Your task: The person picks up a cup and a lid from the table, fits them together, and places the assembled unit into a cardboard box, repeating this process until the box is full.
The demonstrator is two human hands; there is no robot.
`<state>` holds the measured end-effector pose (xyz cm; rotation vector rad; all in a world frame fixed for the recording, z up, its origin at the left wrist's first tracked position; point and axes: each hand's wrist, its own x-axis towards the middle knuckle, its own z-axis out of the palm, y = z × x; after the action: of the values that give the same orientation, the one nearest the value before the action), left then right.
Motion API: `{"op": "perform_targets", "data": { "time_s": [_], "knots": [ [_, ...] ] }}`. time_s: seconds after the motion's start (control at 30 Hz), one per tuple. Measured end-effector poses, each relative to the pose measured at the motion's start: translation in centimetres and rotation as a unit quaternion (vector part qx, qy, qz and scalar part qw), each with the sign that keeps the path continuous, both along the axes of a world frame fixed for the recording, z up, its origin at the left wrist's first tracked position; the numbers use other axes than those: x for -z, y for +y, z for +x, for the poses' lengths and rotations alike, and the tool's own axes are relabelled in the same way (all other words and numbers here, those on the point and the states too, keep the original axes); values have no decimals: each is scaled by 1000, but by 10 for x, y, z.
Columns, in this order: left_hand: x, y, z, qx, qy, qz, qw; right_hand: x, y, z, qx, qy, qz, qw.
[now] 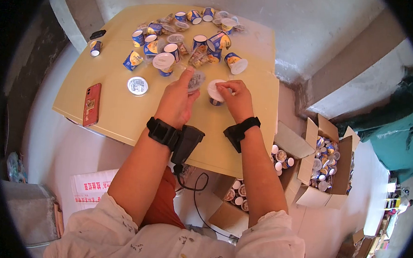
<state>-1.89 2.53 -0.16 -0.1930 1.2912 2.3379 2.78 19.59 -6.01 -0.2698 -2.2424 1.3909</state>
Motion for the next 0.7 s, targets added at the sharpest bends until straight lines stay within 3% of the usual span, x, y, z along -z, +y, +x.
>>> {"op": "perform_targets", "data": {
  "time_s": [0.2, 0.5, 0.6, 0.67, 0.7],
  "knots": [
    [17, 6, -4, 76, -21, 35, 996, -3, -16, 22, 32, -24, 18, 999],
    [16, 8, 33, 229, -52, -6, 972, -16, -30, 105, 103, -72, 86, 988],
    [10, 10, 48, 253, -33, 15, 967, -14, -31, 118, 92, -22, 67, 993],
    [-6, 8, 56, 192, 19, -107, 975, -15, -31, 118, 78, -20, 127, 989],
    [-7, 9, 57, 192, 21, -109, 975, -14, -31, 119, 79, -17, 124, 989]
  ]
}}
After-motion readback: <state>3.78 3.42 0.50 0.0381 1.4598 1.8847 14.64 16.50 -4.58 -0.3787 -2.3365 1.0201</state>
